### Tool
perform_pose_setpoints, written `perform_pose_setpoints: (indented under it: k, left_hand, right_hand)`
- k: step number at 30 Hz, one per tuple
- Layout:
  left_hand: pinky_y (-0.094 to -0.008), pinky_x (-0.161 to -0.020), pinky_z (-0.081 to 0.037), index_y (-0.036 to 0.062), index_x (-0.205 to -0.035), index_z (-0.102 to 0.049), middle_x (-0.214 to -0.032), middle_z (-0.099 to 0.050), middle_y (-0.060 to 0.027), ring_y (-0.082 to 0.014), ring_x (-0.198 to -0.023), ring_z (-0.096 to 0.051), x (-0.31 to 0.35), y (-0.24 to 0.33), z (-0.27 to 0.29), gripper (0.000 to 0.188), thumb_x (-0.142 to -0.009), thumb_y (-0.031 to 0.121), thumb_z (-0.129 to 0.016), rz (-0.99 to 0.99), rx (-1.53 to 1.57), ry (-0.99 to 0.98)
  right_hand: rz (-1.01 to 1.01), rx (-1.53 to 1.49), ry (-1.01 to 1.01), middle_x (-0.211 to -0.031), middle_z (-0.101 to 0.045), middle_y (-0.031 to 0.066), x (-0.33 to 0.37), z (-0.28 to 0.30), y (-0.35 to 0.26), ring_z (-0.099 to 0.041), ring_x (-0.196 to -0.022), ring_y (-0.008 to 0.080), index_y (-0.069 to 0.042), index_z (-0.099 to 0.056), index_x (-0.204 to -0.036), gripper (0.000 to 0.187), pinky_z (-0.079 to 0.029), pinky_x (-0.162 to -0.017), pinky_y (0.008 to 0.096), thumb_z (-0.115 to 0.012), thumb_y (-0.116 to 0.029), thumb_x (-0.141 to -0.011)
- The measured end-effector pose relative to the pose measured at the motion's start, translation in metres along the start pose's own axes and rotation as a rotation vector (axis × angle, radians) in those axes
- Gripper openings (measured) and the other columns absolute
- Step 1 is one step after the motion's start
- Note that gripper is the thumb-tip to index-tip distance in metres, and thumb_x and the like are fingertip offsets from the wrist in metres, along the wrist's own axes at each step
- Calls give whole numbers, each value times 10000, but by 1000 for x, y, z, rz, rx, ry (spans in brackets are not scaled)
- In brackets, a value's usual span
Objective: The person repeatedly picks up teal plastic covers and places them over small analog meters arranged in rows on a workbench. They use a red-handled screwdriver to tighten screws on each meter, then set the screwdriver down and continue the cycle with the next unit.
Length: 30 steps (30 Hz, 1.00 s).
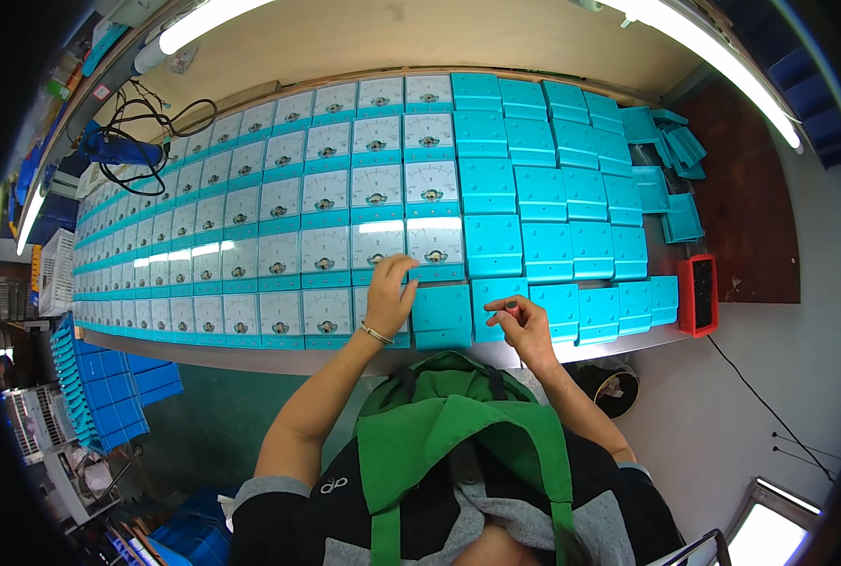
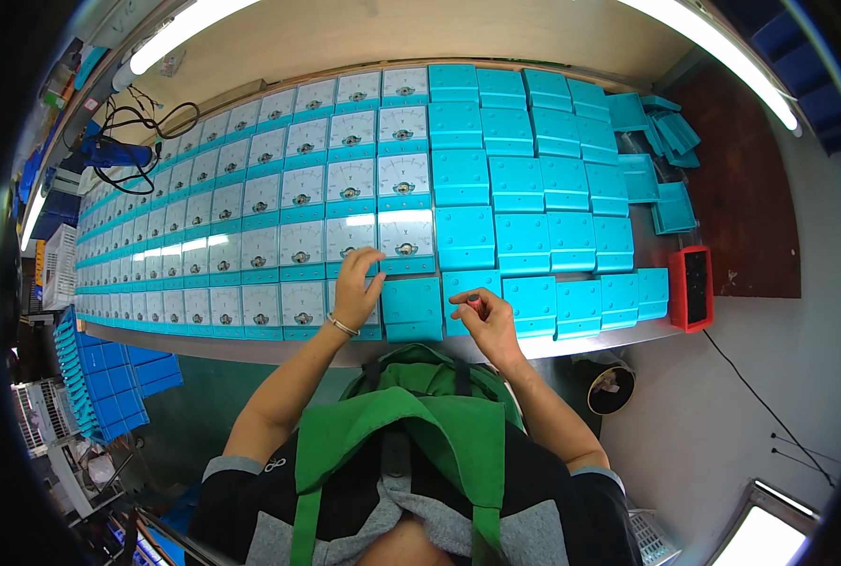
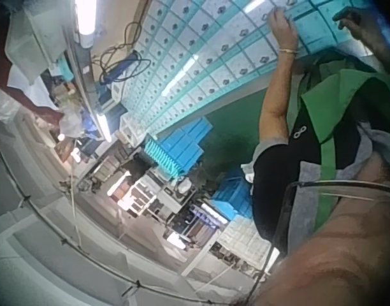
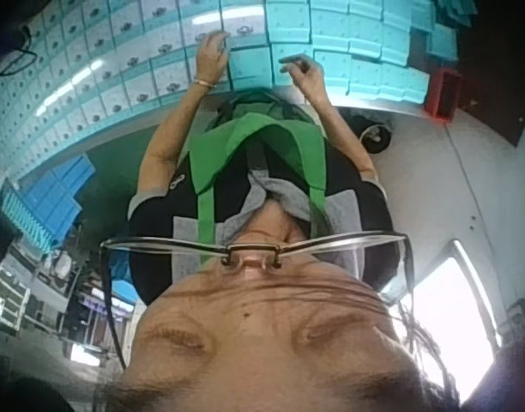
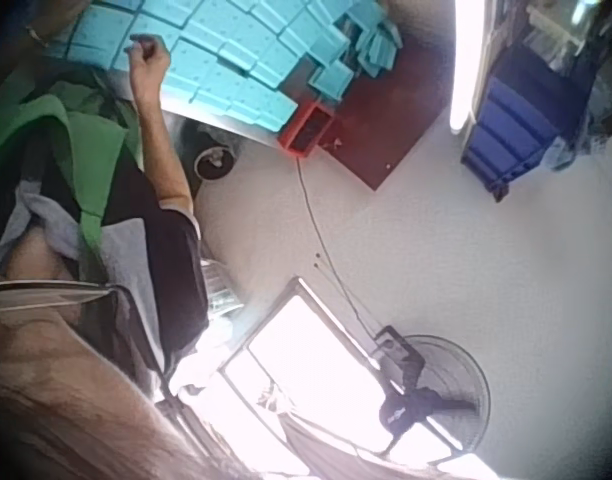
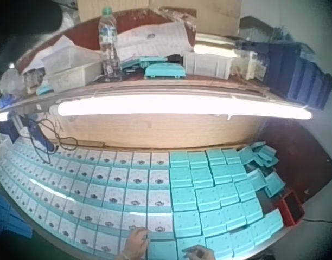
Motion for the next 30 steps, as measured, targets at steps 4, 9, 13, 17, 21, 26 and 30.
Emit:
perform_pose_setpoints:
  k: [4, 9, 13, 17, 21, 26, 30]
  left_hand:
    - [-536, -1043, -280, 132, -1313, -430, -1310, -470, -91, -314, -1266, -389, -53, 8, 5, 745, -659, 179, -782, -97, -326, -105]
    - [-605, -1056, -224, 165, -1385, -344, -1332, -447, -71, -286, -1276, -378, -68, -23, -11, 965, -564, 238, -845, 7, -385, -384]
    - [-603, -1057, -226, 166, -1382, -351, -1332, -450, -70, -268, -1273, -386, -69, -23, -11, 972, -553, 251, -850, 7, -386, -382]
    - [-605, -1052, -226, 168, -1377, -358, -1328, -454, -73, -271, -1270, -389, -68, -26, -11, 960, -556, 264, -848, -10, -371, -381]
    - [-607, -1043, -230, 174, -1374, -361, -1332, -452, -81, -277, -1268, -391, -66, -32, -12, 963, -550, 280, -849, -37, -362, -357]
    - [-601, -1037, -244, 168, -1368, -369, -1326, -457, -72, -269, -1261, -399, -67, -29, -13, 970, -537, 287, -855, -64, -349, -341]
    - [-592, -1029, -258, 165, -1361, -378, -1308, -473, -68, -262, -1244, -418, -68, -31, -13, 977, -522, 293, -861, -83, -353, -319]
  right_hand:
    - [417, 154, 77, -782, -625, 69, 0, -8, -30, -516, -566, 82, 10, -622, -956, 154, -403, -508, 226, -602, -117, -870]
    - [378, 256, 83, -757, -615, 64, -22, -24, -63, -573, -583, 113, -2, -576, -971, 139, -459, -529, 236, -588, -115, -890]
    - [346, -33, 128, -790, -630, 84, -59, -33, -59, -649, -676, 140, -2, -539, -1023, 158, -512, -584, 246, -581, -48, -878]
    - [319, 28, 173, -837, -649, 110, -69, -35, -48, -665, -703, 153, -3, -525, -1018, 181, -526, -588, 255, -585, 18, -848]
    - [369, 142, 256, -842, -659, 124, -70, -34, -49, -667, -695, 168, 2, -511, -970, 163, -532, -595, 271, -611, -3, -841]
    - [557, 401, 217, -790, -647, 131, -77, -50, -72, -662, -677, 216, -3, -512, -952, 193, -528, -583, 295, -649, -22, -816]
    - [717, 544, 201, -726, -629, 96, -80, -63, -88, -630, -623, 237, -27, -528, -882, 240, -503, -543, 307, -724, -95, -761]
Point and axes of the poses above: each hand's wrist, its own x-axis away from the middle knuckle, its own z-axis out of the back of the hand, y = z × x, the point moved 8 cm from there along -x, towards the middle knuckle
